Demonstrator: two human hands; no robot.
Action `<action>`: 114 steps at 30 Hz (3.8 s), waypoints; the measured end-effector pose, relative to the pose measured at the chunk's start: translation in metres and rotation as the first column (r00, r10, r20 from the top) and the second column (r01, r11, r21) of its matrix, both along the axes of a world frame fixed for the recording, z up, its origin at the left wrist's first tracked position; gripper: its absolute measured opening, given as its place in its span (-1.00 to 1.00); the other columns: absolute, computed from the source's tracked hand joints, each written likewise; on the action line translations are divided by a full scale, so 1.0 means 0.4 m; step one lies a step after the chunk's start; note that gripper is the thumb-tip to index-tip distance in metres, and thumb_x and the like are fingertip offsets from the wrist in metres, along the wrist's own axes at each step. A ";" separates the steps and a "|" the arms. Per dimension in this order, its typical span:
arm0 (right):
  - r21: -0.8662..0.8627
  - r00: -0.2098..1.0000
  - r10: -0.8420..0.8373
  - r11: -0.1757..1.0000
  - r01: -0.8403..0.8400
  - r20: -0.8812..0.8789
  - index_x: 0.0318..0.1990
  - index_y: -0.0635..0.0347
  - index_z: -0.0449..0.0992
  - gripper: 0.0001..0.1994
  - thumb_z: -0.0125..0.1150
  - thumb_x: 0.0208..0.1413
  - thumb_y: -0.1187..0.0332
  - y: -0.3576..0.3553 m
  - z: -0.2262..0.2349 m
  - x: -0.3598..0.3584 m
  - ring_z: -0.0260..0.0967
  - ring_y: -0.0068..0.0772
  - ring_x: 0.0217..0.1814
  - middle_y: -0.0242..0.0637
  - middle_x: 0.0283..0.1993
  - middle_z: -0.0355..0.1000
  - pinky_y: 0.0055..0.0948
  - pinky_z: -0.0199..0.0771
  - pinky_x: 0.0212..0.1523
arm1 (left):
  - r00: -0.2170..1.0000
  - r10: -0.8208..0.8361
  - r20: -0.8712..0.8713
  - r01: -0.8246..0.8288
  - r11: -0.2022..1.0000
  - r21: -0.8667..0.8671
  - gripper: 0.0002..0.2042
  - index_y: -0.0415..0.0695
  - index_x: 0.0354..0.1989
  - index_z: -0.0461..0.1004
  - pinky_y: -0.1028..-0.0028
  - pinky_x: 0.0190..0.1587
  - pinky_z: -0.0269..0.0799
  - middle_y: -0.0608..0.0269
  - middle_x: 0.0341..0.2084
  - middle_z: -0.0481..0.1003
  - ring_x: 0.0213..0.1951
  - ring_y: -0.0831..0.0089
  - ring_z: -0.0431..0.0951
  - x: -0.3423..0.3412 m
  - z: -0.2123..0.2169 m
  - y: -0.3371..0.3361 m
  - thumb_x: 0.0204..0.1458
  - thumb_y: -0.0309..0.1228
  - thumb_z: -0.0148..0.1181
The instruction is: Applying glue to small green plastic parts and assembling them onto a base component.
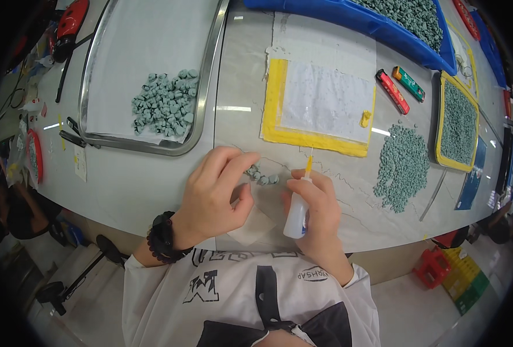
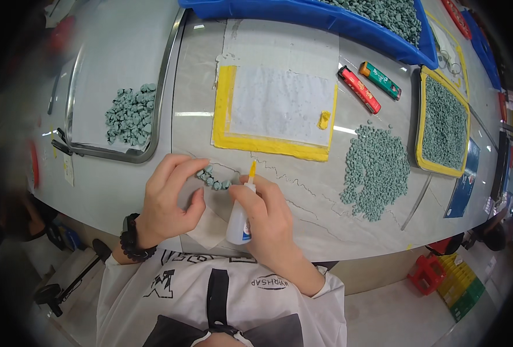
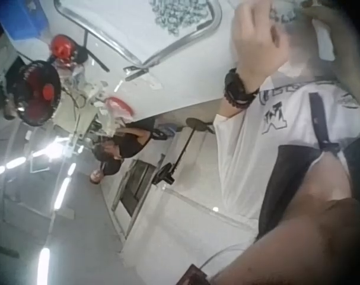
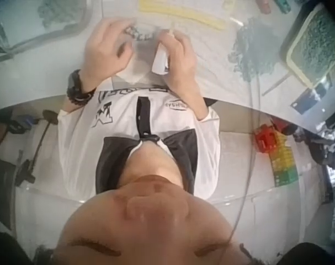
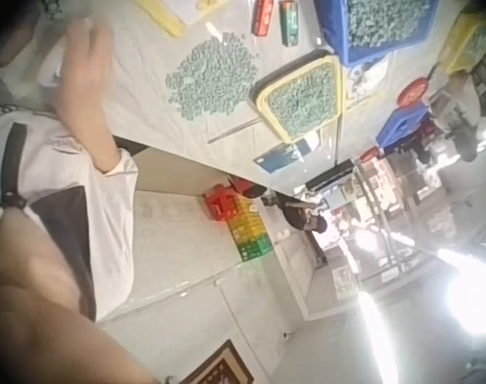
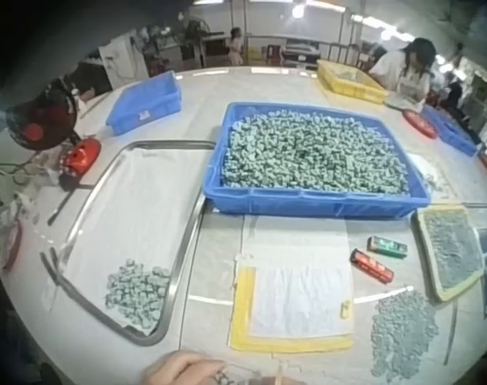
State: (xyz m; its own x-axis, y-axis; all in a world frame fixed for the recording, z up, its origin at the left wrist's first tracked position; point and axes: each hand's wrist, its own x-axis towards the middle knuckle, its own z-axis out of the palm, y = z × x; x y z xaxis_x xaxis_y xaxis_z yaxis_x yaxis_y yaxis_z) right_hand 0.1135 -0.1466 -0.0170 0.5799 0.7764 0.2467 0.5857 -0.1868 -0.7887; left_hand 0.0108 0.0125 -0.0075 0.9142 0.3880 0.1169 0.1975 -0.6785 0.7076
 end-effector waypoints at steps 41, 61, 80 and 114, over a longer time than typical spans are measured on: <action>0.240 0.968 0.183 0.945 -0.221 0.171 -0.36 0.12 0.53 -0.69 0.27 -0.43 0.42 0.005 0.004 0.006 0.39 -0.27 -0.33 -0.19 -0.28 0.39 -0.45 0.36 -0.45 | 0.985 -0.171 0.023 0.081 0.341 -0.937 -0.73 -0.36 -0.14 0.40 0.57 -0.24 0.45 0.10 -0.22 0.44 -0.29 0.51 0.50 -0.014 0.010 -0.003 -0.06 -0.75 0.09; 0.502 0.969 0.233 0.849 -0.161 -0.084 -0.15 0.13 0.22 -0.53 0.15 0.03 -0.06 -0.044 0.027 0.008 0.38 -0.22 -0.42 -0.09 -0.34 0.39 -0.37 0.36 -0.49 | 0.983 -0.153 0.098 0.098 -0.008 -0.995 -0.76 -0.36 -0.09 0.42 0.53 -0.12 0.48 0.15 -0.21 0.43 -0.22 0.46 0.53 -0.010 0.033 0.017 0.05 -0.71 -0.02; 0.478 0.851 0.322 0.873 -0.097 -0.414 -0.25 0.34 0.41 -0.49 -0.12 0.18 -0.05 -0.025 0.020 0.012 0.45 0.14 -0.09 -0.05 -0.44 0.49 -0.20 0.55 -0.29 | 0.995 -0.009 0.100 0.089 0.535 -0.840 -0.77 -0.40 -0.11 0.43 0.56 -0.25 0.52 0.05 -0.21 0.38 -0.29 0.44 0.54 -0.019 0.012 -0.023 0.06 -0.71 -0.04; 0.418 0.845 0.286 0.905 -0.083 -0.452 -0.25 0.36 0.40 -0.56 -0.08 0.16 0.05 -0.024 0.027 0.007 0.45 0.11 -0.09 -0.05 -0.46 0.46 -0.21 0.56 -0.25 | 0.995 -0.028 0.093 0.092 0.557 -0.826 -0.77 -0.41 -0.12 0.43 0.59 -0.23 0.51 0.07 -0.20 0.36 -0.27 0.47 0.53 -0.019 0.010 -0.020 0.04 -0.69 -0.01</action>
